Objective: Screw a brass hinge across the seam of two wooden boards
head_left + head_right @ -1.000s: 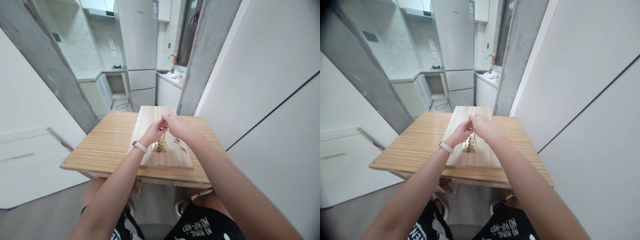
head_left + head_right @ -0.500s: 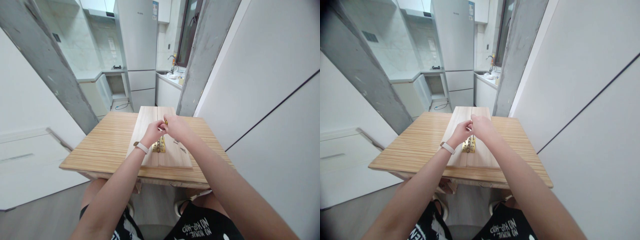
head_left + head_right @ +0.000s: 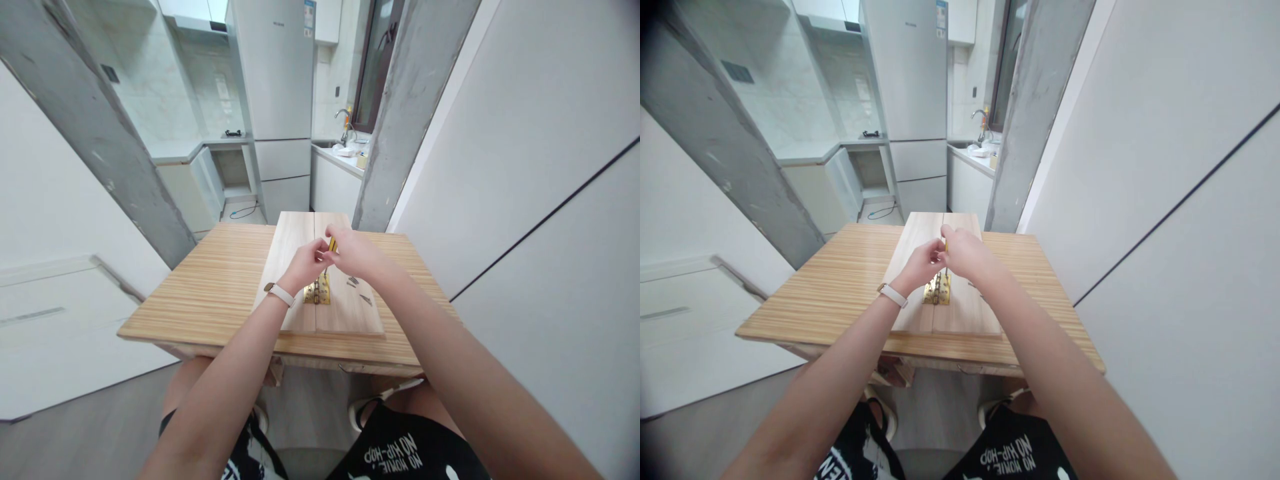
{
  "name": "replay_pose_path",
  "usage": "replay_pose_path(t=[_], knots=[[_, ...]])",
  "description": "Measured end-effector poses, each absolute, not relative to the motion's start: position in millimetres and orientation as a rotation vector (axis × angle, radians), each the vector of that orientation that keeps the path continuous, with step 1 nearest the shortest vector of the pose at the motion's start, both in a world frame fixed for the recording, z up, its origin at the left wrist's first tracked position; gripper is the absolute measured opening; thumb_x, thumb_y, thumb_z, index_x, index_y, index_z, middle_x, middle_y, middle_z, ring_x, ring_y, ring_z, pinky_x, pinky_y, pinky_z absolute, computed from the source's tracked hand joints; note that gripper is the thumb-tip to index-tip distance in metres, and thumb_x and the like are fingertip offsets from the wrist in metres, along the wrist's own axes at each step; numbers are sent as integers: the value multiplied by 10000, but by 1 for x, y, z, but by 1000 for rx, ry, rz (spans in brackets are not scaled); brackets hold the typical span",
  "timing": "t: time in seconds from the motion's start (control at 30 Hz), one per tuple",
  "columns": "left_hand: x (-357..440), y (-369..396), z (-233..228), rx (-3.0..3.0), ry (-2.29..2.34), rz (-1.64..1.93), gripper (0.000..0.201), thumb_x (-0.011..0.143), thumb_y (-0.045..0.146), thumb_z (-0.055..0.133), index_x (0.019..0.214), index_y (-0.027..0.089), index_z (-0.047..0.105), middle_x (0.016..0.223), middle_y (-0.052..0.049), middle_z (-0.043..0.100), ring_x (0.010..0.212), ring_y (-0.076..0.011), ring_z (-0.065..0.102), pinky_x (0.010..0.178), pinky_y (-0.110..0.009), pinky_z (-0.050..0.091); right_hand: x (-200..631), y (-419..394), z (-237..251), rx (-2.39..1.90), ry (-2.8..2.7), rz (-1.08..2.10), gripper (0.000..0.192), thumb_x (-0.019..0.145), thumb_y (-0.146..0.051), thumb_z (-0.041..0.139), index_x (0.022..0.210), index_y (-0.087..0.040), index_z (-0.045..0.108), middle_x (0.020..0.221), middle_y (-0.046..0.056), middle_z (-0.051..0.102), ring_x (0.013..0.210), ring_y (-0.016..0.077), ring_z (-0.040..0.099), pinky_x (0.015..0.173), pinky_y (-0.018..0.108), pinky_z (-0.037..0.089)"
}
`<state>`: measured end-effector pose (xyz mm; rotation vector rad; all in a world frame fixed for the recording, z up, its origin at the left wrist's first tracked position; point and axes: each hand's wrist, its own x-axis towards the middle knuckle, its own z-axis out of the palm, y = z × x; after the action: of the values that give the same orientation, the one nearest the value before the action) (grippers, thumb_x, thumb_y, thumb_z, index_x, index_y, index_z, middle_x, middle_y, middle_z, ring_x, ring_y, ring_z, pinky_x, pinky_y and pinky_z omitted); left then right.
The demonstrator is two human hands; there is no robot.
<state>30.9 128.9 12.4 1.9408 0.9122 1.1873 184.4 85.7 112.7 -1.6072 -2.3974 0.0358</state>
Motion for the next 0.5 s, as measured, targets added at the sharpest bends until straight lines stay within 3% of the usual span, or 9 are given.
replay_pose_path(t=[0.1,0.2,0.3,0.5], knots=[[33,128,13,1957,989,1218,163,839,226,682,823,190,524,757,33,605,686,-109,600,622,-225,442,179,83,112,-1719,-2327,-65,289,1006,-387,628,1192,-171,577,1016,144,749,953,290,701,720,330,422],[30,131,7,1984,977,1149,194,816,230,729,922,196,569,878,5,671,783,-139,660,686,-248,495,178,83,111,-1714,-2368,-92,161,1028,-268,573,1162,-180,586,1019,131,746,924,266,706,701,323,408],[24,134,-6,2100,1046,992,255,784,200,770,999,197,633,960,-33,711,850,-176,674,748,-290,517,180,85,109,-1655,-2423,-95,149,1008,-174,556,1149,-186,602,1070,125,724,929,243,692,693,309,392],[24,139,-32,2339,1131,819,95,809,99,665,832,191,679,873,-63,727,788,-209,666,759,-330,509,184,86,107,-1585,-2470,20,296,901,-32,584,1142,-199,618,1122,104,677,910,197,643,717,279,379]])
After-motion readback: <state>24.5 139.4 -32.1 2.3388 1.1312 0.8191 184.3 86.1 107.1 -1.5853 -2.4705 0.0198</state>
